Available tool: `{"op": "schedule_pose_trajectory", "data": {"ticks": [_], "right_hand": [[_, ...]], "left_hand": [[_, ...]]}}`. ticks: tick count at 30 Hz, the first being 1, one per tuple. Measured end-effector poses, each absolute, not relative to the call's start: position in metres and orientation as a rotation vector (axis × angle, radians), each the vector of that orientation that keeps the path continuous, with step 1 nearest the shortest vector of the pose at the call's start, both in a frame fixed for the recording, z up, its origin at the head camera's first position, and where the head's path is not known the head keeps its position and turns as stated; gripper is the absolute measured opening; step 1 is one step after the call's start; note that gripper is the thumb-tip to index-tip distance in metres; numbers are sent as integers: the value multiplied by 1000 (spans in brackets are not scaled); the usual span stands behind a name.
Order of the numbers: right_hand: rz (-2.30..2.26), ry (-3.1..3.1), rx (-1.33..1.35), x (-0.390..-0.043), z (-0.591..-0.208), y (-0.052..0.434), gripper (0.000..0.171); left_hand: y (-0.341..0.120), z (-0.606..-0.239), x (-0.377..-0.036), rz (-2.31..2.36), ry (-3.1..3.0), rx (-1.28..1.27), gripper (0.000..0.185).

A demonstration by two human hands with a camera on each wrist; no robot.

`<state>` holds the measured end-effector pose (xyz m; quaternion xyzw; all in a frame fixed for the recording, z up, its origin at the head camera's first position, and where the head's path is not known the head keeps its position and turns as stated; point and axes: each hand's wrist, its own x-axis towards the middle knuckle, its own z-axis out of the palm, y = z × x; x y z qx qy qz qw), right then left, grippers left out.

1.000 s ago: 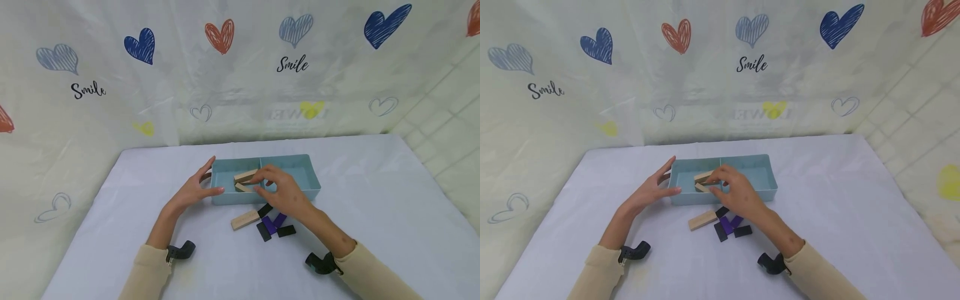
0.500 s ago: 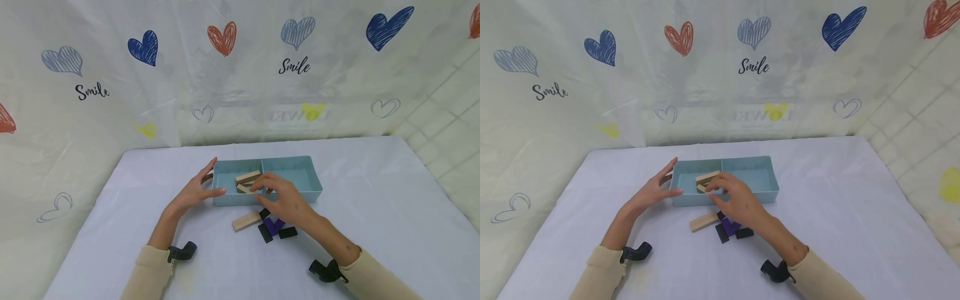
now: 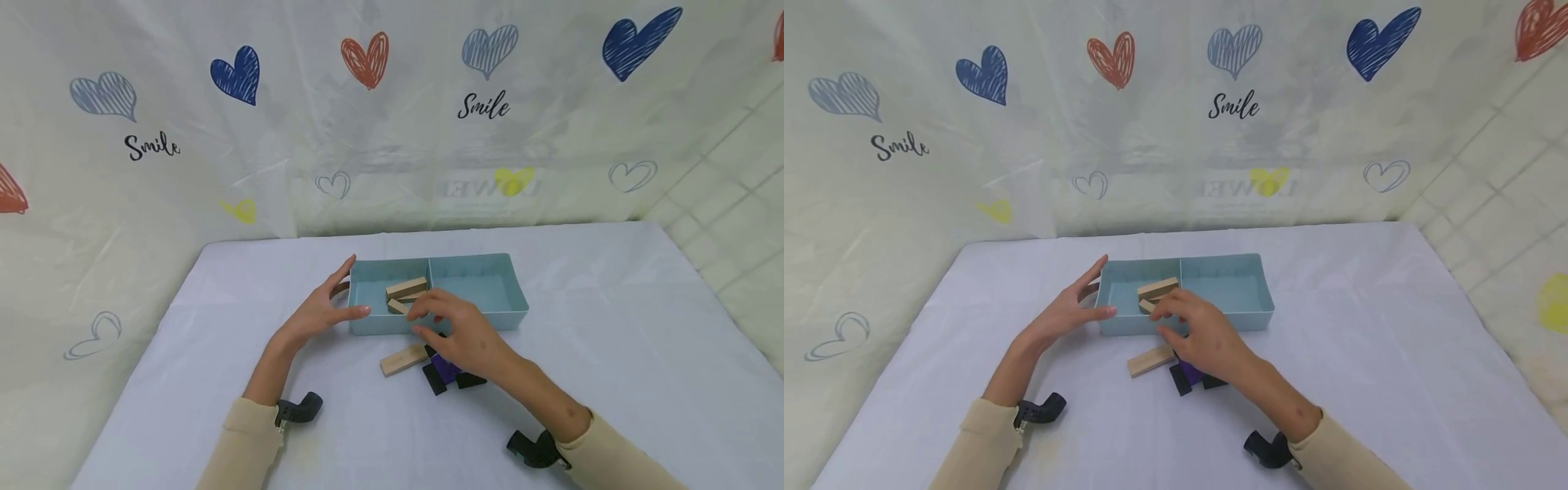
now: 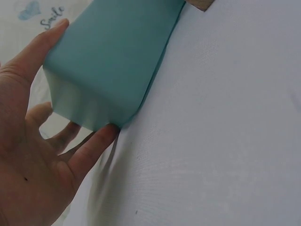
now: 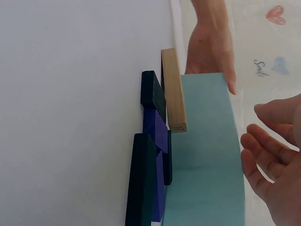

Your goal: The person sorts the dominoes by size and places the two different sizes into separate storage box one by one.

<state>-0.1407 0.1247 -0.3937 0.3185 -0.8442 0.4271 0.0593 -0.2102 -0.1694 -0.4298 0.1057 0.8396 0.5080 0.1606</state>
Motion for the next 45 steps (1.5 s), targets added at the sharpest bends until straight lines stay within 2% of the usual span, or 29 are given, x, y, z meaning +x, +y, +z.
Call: {"op": "schedule_pose_trajectory", "data": {"ticks": [13, 34, 45], "right_hand": [[1242, -2554, 1007, -134, -402, 123, 23], [914, -2907, 1162, -130, -406, 118, 28], [893, -3009, 1124, -128, -411, 117, 31]], "left_hand": [[-170, -428, -210, 1445, 2406, 323, 100], [-171, -430, -208, 1478, 2378, 335, 98], [-172, -430, -210, 1477, 2383, 356, 98]]}}
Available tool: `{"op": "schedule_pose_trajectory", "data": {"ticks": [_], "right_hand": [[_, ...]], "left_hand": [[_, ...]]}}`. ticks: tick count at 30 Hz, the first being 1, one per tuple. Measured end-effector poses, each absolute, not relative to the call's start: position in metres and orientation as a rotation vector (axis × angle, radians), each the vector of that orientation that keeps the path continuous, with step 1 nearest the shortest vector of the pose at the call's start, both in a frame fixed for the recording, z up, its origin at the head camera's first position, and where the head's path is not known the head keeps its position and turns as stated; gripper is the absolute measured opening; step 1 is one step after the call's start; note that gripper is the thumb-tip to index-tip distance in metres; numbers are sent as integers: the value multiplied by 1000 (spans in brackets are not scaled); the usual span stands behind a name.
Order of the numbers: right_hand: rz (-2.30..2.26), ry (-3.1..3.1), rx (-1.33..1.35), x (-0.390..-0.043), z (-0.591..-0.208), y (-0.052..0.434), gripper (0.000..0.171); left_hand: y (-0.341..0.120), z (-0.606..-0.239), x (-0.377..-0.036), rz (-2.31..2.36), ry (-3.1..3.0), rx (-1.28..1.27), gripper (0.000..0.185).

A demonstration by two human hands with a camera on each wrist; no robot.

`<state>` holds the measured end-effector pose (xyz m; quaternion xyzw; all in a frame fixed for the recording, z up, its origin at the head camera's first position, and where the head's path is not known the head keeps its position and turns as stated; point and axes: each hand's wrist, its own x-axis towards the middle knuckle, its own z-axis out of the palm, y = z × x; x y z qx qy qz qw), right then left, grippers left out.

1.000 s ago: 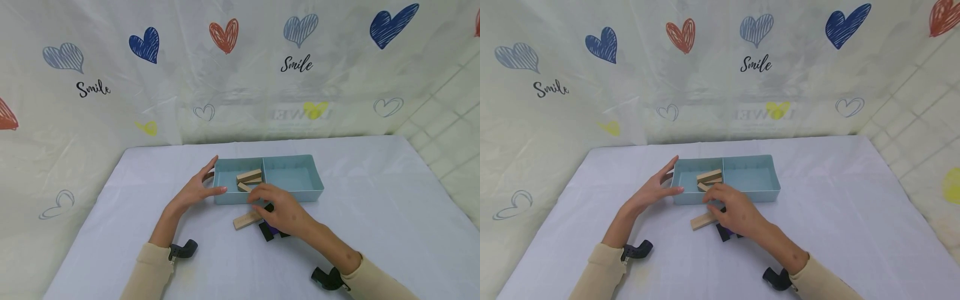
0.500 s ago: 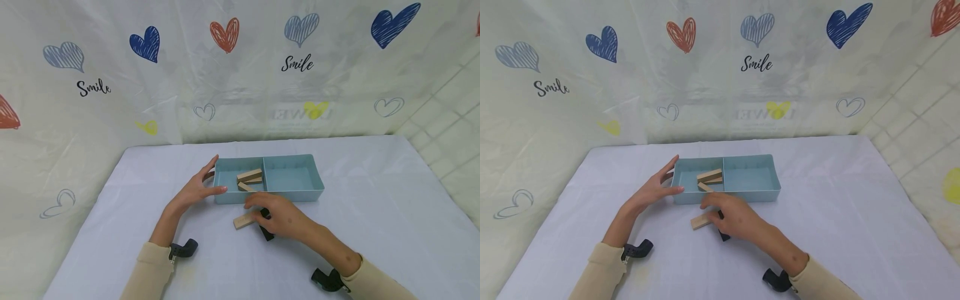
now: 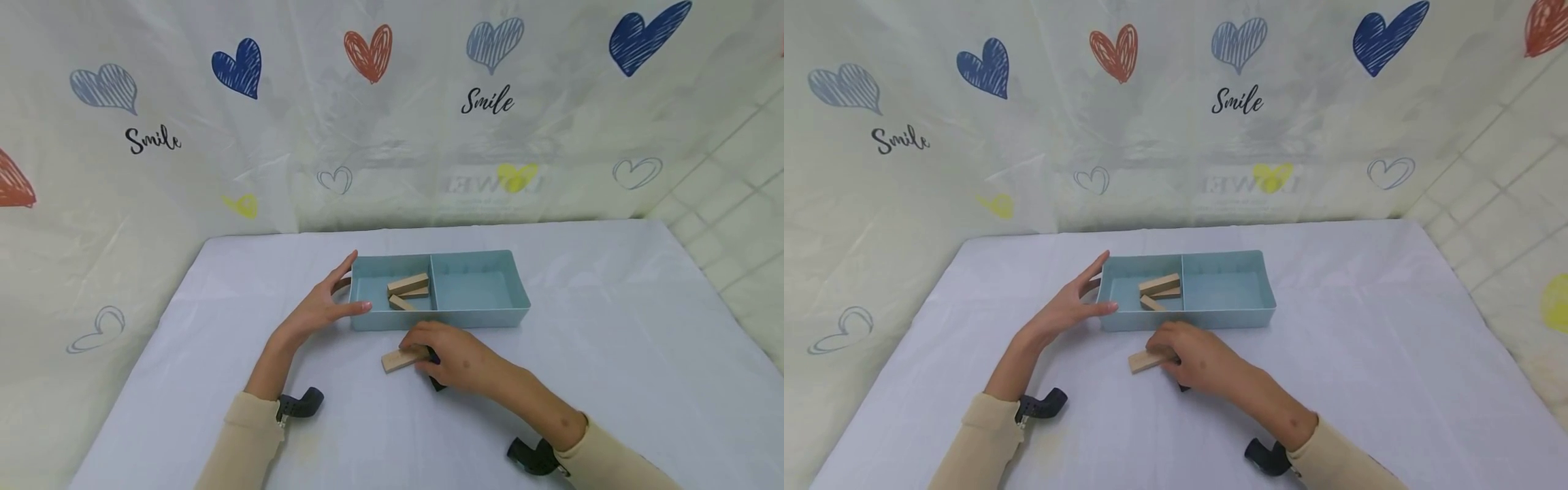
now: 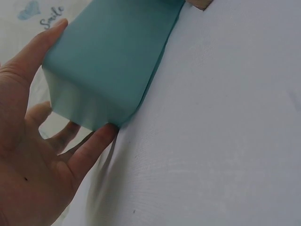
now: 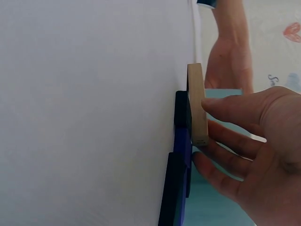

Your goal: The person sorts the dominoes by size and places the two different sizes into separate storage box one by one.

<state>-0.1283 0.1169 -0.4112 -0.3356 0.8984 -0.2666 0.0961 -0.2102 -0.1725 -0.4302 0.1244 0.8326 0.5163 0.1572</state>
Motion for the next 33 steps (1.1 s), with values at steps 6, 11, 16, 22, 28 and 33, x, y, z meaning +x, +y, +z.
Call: {"op": "schedule_pose_trajectory", "data": {"ticks": [6, 11, 16, 22, 28, 33], "right_hand": [[-785, 2659, -992, -130, -413, 114, 32], [-796, 2643, -1020, -131, -414, 111, 31], [-786, 2640, -1040, -132, -416, 110, 31], [-775, 2624, -1049, -131, -418, 108, 32], [-788, 2623, -1050, -130, -416, 108, 33], [-810, 2636, -1066, -129, -413, 110, 33]], "left_hand": [[-173, -430, -211, 1489, 2374, 346, 97], [-174, -432, -211, 1488, 2371, 342, 97], [-174, -432, -211, 1488, 2369, 338, 97], [-173, -431, -211, 1487, 2373, 337, 98], [-172, -432, -211, 1490, 2374, 344, 98], [-173, -433, -212, 1490, 2375, 351, 100]]}}
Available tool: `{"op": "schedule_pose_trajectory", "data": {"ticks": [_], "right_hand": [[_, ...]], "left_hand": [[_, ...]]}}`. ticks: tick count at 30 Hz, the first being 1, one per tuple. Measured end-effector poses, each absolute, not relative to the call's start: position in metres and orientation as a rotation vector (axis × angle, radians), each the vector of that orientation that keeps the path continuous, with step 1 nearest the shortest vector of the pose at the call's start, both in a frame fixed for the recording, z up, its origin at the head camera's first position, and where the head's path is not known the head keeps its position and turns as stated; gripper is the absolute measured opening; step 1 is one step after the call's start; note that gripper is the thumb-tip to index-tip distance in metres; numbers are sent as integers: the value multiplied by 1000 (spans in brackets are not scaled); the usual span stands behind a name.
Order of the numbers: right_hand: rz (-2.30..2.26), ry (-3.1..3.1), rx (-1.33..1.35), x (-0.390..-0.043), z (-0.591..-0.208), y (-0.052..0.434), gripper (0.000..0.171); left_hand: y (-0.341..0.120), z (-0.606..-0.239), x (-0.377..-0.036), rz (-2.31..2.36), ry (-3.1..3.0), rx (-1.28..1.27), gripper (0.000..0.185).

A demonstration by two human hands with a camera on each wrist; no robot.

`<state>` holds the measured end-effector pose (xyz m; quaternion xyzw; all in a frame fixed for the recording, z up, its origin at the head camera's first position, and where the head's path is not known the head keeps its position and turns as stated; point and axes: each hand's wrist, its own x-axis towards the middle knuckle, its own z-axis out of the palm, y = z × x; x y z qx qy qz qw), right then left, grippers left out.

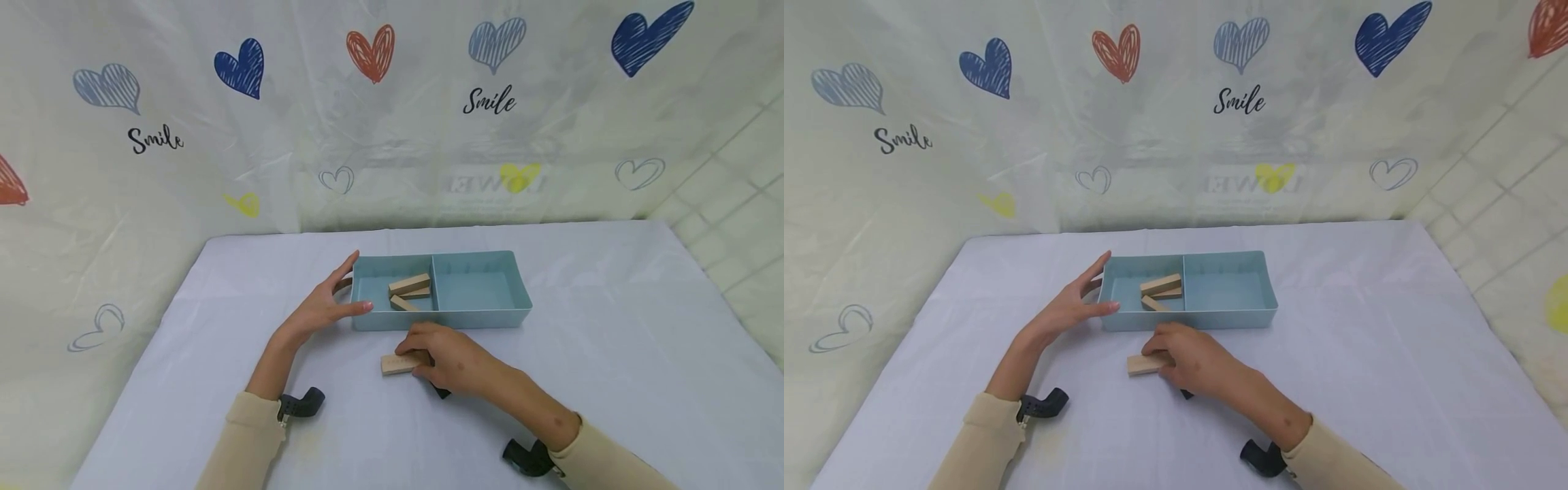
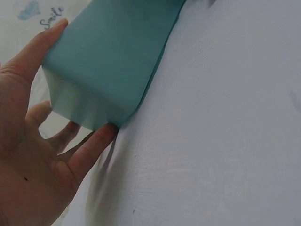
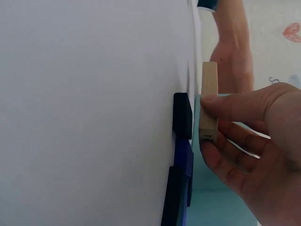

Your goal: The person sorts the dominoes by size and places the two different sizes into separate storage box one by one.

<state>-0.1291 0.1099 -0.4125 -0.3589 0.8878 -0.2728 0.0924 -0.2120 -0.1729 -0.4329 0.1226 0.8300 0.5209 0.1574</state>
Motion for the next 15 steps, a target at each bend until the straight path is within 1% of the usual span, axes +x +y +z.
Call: {"op": "schedule_pose_trajectory", "data": {"ticks": [3, 10, 15], "right_hand": [[-842, 2631, -1075, -129, -410, 111, 33], [-912, 2607, -1086, -129, -405, 112, 33], [-942, 2613, -1097, -129, -402, 115, 33]], "left_hand": [[-173, -433, -211, 1497, 2368, 346, 101], [-174, -433, -210, 1507, 2352, 337, 95], [-173, -431, -209, 1503, 2356, 340, 96]]}}
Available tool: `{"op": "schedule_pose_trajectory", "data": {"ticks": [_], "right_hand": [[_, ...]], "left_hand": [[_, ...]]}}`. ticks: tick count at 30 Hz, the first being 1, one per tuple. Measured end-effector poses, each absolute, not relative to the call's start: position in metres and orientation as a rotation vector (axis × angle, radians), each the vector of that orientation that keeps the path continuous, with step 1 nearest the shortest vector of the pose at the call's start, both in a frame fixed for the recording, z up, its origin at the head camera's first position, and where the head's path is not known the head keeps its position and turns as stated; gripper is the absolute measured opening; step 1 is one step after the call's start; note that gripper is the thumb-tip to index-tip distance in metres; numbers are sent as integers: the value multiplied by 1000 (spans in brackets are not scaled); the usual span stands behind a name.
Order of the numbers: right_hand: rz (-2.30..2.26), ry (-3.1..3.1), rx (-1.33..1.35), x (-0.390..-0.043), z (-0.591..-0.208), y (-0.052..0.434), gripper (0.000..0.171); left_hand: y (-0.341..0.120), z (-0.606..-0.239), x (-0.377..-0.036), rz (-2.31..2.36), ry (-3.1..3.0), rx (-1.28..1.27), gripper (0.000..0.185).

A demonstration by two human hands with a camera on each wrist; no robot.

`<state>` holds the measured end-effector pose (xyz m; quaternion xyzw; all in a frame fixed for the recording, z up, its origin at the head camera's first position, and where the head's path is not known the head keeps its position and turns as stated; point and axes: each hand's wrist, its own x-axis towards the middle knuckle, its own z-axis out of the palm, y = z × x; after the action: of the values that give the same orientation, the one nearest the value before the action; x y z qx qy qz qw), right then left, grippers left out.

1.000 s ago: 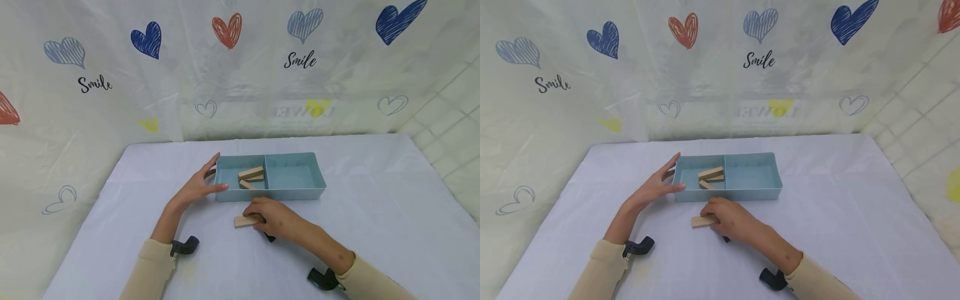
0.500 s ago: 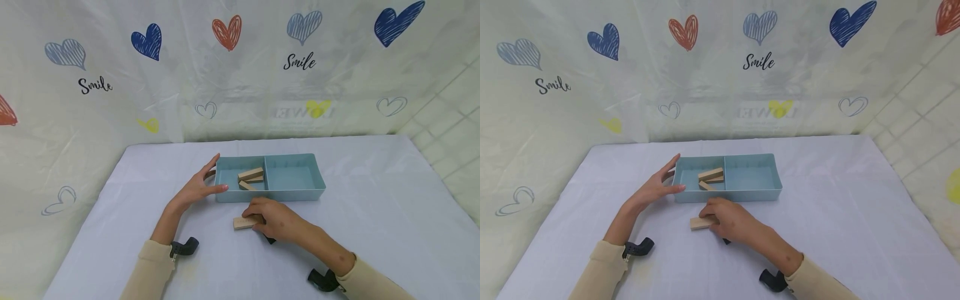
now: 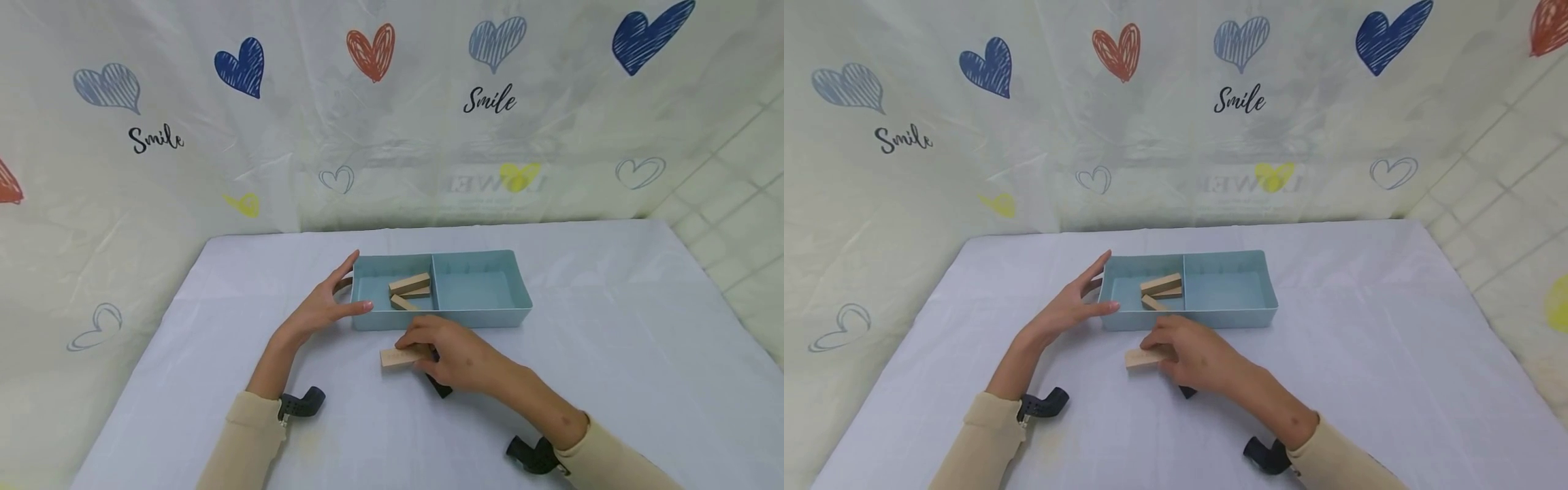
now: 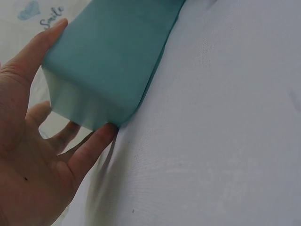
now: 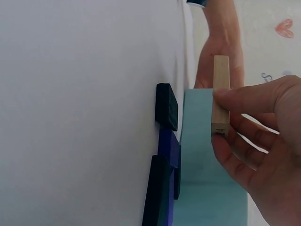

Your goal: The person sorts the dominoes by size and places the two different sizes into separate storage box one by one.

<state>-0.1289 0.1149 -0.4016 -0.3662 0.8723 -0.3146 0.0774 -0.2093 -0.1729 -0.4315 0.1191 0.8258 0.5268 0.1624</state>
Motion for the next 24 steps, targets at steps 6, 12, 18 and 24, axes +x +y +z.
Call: {"op": "schedule_pose_trajectory", "data": {"ticks": [6, 12, 18, 24], "right_hand": [[-959, 2645, -1138, -130, -397, 116, 35], [-1010, 2650, -1170, -130, -395, 116, 36], [-1054, 2668, -1162, -130, -393, 117, 37], [-1124, 2705, -1173, -132, -390, 120, 37]], "left_hand": [[-172, -429, -209, 1499, 2365, 332, 97], [-172, -429, -208, 1493, 2372, 325, 98], [-172, -430, -208, 1490, 2375, 326, 102], [-172, -430, -209, 1494, 2370, 330, 98]]}}
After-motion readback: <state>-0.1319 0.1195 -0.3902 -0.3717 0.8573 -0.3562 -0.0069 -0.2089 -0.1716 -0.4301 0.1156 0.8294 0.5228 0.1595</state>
